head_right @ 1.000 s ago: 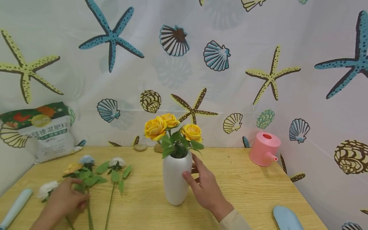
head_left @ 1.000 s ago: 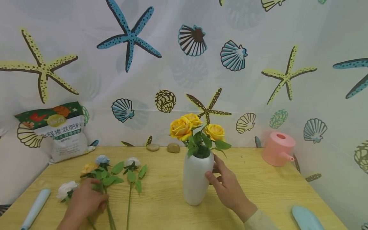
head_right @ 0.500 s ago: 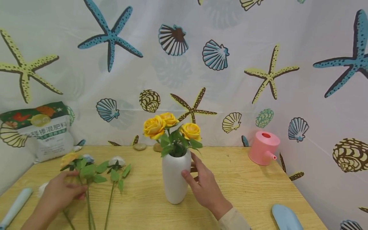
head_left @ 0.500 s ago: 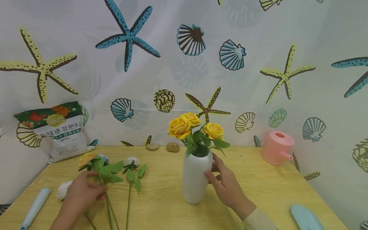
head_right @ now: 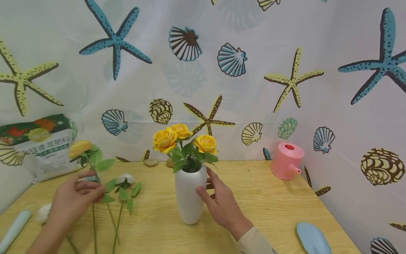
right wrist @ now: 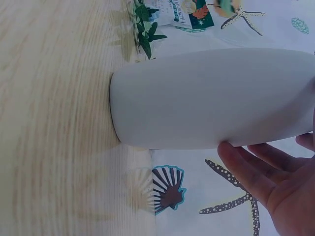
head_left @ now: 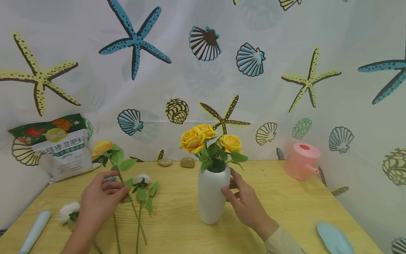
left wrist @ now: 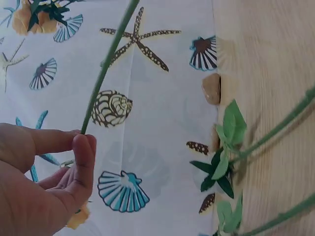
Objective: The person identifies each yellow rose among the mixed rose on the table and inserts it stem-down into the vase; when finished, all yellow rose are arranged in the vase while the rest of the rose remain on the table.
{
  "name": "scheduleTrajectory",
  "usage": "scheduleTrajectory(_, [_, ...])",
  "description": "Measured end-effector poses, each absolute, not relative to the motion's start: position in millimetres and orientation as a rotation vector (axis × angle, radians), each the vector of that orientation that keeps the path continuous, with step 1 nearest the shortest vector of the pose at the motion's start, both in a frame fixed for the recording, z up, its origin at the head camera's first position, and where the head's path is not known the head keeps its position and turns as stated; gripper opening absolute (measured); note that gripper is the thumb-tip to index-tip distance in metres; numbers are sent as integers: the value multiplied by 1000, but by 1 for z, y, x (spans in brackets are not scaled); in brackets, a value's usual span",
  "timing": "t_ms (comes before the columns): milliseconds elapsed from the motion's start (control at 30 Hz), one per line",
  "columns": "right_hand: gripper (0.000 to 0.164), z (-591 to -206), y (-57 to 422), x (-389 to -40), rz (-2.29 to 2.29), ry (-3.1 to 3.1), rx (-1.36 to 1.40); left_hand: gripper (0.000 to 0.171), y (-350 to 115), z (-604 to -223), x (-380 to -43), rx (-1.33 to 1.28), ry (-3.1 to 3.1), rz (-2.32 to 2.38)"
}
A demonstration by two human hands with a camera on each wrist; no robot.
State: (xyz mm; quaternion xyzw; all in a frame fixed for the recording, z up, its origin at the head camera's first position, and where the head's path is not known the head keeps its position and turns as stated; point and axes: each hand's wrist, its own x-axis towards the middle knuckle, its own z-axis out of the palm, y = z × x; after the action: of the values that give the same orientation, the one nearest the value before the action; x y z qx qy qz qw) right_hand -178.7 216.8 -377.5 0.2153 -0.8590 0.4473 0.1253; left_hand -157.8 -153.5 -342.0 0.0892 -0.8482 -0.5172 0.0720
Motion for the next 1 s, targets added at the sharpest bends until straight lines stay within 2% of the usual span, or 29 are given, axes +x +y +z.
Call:
scheduleTrajectory(133, [56,-377,216,-179,1294,-2507,630,55,-124,-330,-151,179,-2366,-1561])
scheduleTrajectory(267, [56,-376,217,-179,1276,-2503,631,49,-95,-318,-145,-21,-2168,-1540])
scheduleTrajectory(600, [54,-377,217,-179,1279,-2504,632,57,-48,-292,-145,-509,-1678,-1463])
scheduleTrajectory(1000, [54,-378,218,-180,1269,-2499,649,47,-7,-270,-154,-605,-1204,-1502])
